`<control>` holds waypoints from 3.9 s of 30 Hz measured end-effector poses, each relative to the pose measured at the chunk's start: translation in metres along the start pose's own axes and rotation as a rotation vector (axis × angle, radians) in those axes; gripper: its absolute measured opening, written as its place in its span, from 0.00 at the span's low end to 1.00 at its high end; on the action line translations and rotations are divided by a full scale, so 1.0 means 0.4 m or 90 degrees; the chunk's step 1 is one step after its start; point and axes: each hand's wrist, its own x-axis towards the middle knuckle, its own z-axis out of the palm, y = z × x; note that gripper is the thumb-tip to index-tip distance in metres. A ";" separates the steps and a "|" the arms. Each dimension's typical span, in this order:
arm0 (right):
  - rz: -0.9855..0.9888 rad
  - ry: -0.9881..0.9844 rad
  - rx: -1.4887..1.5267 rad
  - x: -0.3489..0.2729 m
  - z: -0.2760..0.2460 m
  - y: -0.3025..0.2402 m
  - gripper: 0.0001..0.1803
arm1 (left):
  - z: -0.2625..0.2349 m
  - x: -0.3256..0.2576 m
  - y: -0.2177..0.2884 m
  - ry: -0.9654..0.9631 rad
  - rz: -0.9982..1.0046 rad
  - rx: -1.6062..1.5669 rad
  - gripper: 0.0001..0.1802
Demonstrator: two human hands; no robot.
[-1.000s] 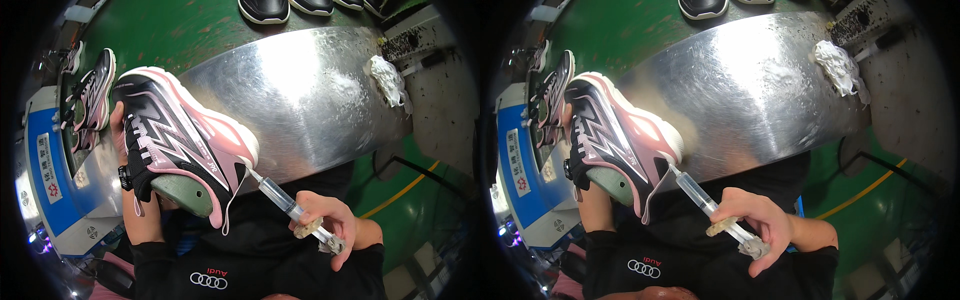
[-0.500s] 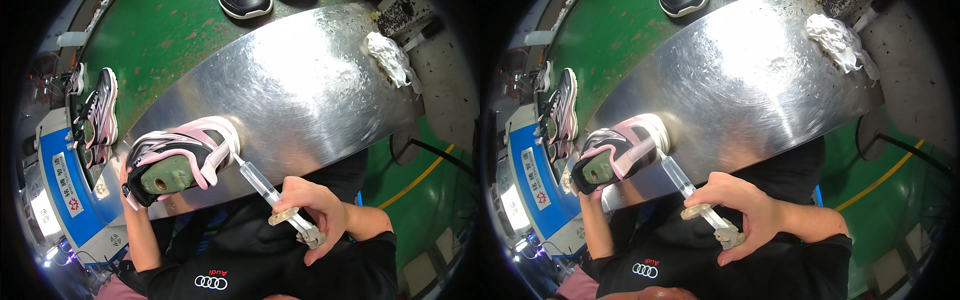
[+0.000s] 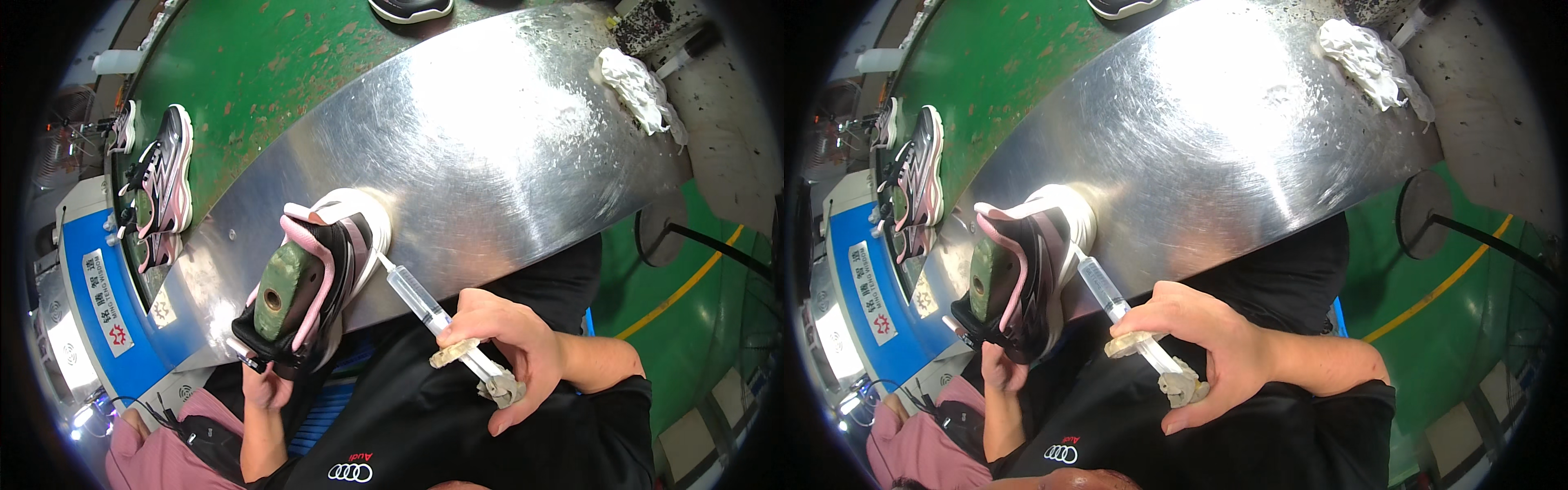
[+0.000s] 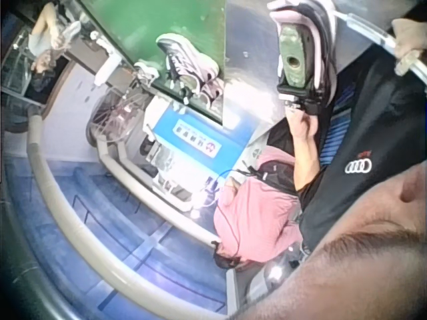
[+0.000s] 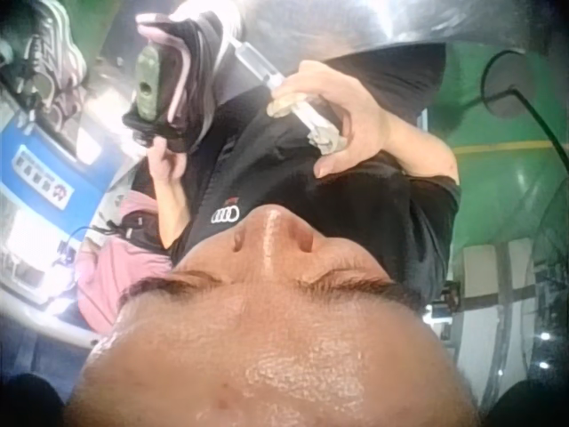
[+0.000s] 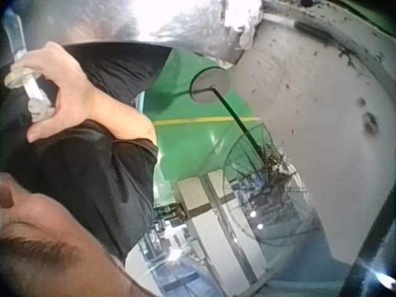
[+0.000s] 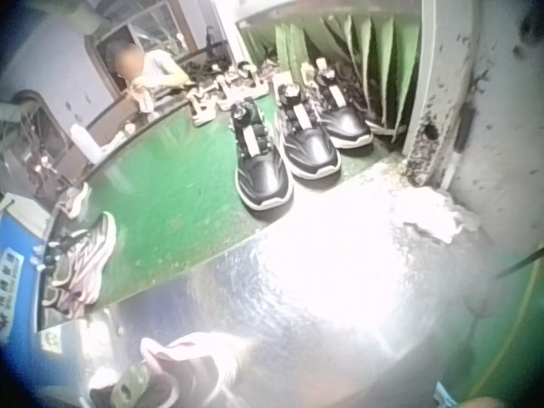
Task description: The person applies adhesive to shoes by taking them from a conveyor belt, dispensing glue along the sole seams using a syringe, and returning the shoes to the conveyor.
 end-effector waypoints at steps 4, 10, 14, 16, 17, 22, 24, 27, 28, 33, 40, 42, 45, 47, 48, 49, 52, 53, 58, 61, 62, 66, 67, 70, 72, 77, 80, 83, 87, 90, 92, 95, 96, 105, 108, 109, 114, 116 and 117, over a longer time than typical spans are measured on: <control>0.008 0.005 -0.011 0.003 0.018 -0.013 0.45 | 0.063 -0.024 -0.050 -0.048 0.001 -0.064 0.42; 0.024 0.008 -0.023 0.009 0.037 -0.049 0.46 | 0.102 -0.029 -0.096 -0.145 -0.080 -0.140 0.46; 0.040 -0.021 -0.018 0.016 0.045 -0.075 0.46 | 0.127 -0.029 -0.114 -0.172 -0.127 -0.132 0.46; 0.093 -0.026 0.052 0.010 0.048 -0.086 0.46 | 0.165 -0.025 -0.110 -0.185 -0.166 -0.156 0.46; 0.111 -0.032 0.081 0.009 0.049 -0.096 0.46 | 0.158 -0.024 -0.123 -0.194 -0.151 -0.144 0.46; 0.181 -0.035 0.093 -0.003 0.056 -0.159 0.45 | 0.199 0.000 -0.136 -0.274 -0.169 -0.180 0.47; 0.193 0.001 0.096 -0.017 0.067 -0.189 0.48 | 0.204 0.007 -0.153 -0.313 -0.206 -0.246 0.45; 0.186 -0.031 0.022 -0.018 0.066 -0.235 0.47 | 0.229 0.027 -0.160 -0.387 -0.247 -0.290 0.40; 0.186 -0.048 -0.007 -0.020 0.064 -0.249 0.47 | 0.246 0.038 -0.154 -0.440 -0.268 -0.275 0.36; 0.203 -0.031 -0.100 -0.047 0.064 -0.324 0.44 | 0.309 0.081 -0.177 -0.406 -0.420 -0.242 0.34; 0.134 -0.096 -0.202 -0.070 0.054 -0.385 0.46 | 0.361 0.142 -0.221 -0.580 -0.394 -0.368 0.21; 0.180 0.002 -0.216 -0.089 0.072 -0.402 0.43 | 0.405 0.146 -0.203 -0.574 -0.382 -0.391 0.20; 0.169 0.010 -0.264 -0.101 0.068 -0.407 0.43 | 0.419 0.167 -0.222 -0.537 -0.401 -0.326 0.19; 0.152 0.015 -0.286 -0.103 0.068 -0.396 0.43 | 0.437 0.174 -0.220 -0.560 -0.377 -0.348 0.19; 0.135 0.018 -0.302 -0.104 0.067 -0.394 0.43 | 0.444 0.177 -0.218 -0.578 -0.354 -0.370 0.18; 0.133 0.015 -0.322 -0.105 0.067 -0.395 0.43 | 0.451 0.179 -0.217 -0.582 -0.355 -0.371 0.18; 0.107 0.016 -0.366 -0.108 0.069 -0.385 0.43 | 0.465 0.179 -0.210 -0.563 -0.345 -0.388 0.17; 0.101 0.020 -0.375 -0.106 0.070 -0.381 0.43 | 0.475 0.178 -0.200 -0.549 -0.341 -0.384 0.16; 0.067 0.045 -0.417 -0.109 0.082 -0.359 0.40 | 0.489 0.191 -0.206 -0.532 -0.326 -0.397 0.16; 0.042 0.061 -0.479 -0.103 0.089 -0.348 0.34 | 0.498 0.200 -0.205 -0.562 -0.333 -0.413 0.16; 0.041 0.058 -0.478 -0.101 0.090 -0.343 0.34 | 0.502 0.199 -0.198 -0.555 -0.339 -0.414 0.16; 0.012 0.022 -0.580 -0.093 0.094 -0.325 0.32 | 0.520 0.189 -0.175 -0.557 -0.330 -0.419 0.16; 0.000 0.015 -0.618 -0.096 0.093 -0.320 0.31 | 0.522 0.188 -0.174 -0.557 -0.328 -0.420 0.16; -0.023 0.000 -0.674 -0.095 0.088 -0.297 0.28 | 0.527 0.186 -0.176 -0.557 -0.328 -0.436 0.18; -0.057 -0.011 -0.733 -0.101 0.089 -0.282 0.27 | 0.530 0.184 -0.174 -0.557 -0.321 -0.451 0.20; -0.092 -0.019 -0.789 -0.093 0.088 -0.259 0.23 | 0.529 0.178 -0.164 -0.554 -0.311 -0.460 0.20; -0.092 -0.022 -0.803 -0.091 0.088 -0.256 0.22 | 0.531 0.181 -0.164 -0.557 -0.299 -0.428 0.21; -0.098 -0.026 -0.811 -0.089 0.085 -0.267 0.23 | 0.541 0.177 -0.161 -0.558 -0.305 -0.434 0.21; -0.142 -0.012 -0.737 -0.102 0.069 -0.235 0.23 | 0.495 0.207 -0.196 -0.533 -0.334 -0.441 0.20; -0.241 0.003 -0.708 -0.107 0.069 -0.237 0.23 | 0.423 0.227 -0.219 -0.485 -0.322 -0.371 0.24; -0.243 0.037 -0.730 -0.122 0.052 -0.237 0.25 | 0.399 0.252 -0.229 -0.535 -0.343 -0.357 0.27; -0.213 0.102 -0.731 -0.121 -0.006 -0.195 0.33 | 0.350 0.217 -0.210 -0.565 -0.315 -0.319 0.35; -0.187 0.113 -0.743 -0.119 -0.023 -0.183 0.36 | 0.315 0.200 -0.196 -0.568 -0.323 -0.321 0.36; -0.161 0.169 -0.736 -0.012 -0.144 -0.059 0.39 | 0.173 0.015 -0.084 -0.233 -0.036 -0.066 0.30; -0.160 0.160 -0.681 0.029 -0.158 -0.032 0.37 | 0.200 -0.005 -0.051 -0.199 0.069 0.010 0.31; -0.190 0.173 -0.687 0.026 -0.157 -0.038 0.38 | 0.222 0.014 -0.042 -0.209 0.079 0.018 0.32; -0.144 0.227 -0.771 0.017 -0.113 -0.104 0.37 | 0.294 0.236 0.091 -0.312 0.077 0.035 0.30; -0.123 0.231 -0.772 0.022 -0.094 -0.110 0.37 | 0.357 0.342 0.157 -0.260 0.086 0.048 0.24; -0.134 0.216 -0.762 0.027 -0.088 -0.108 0.37 | 0.384 0.398 0.184 -0.272 0.096 0.069 0.22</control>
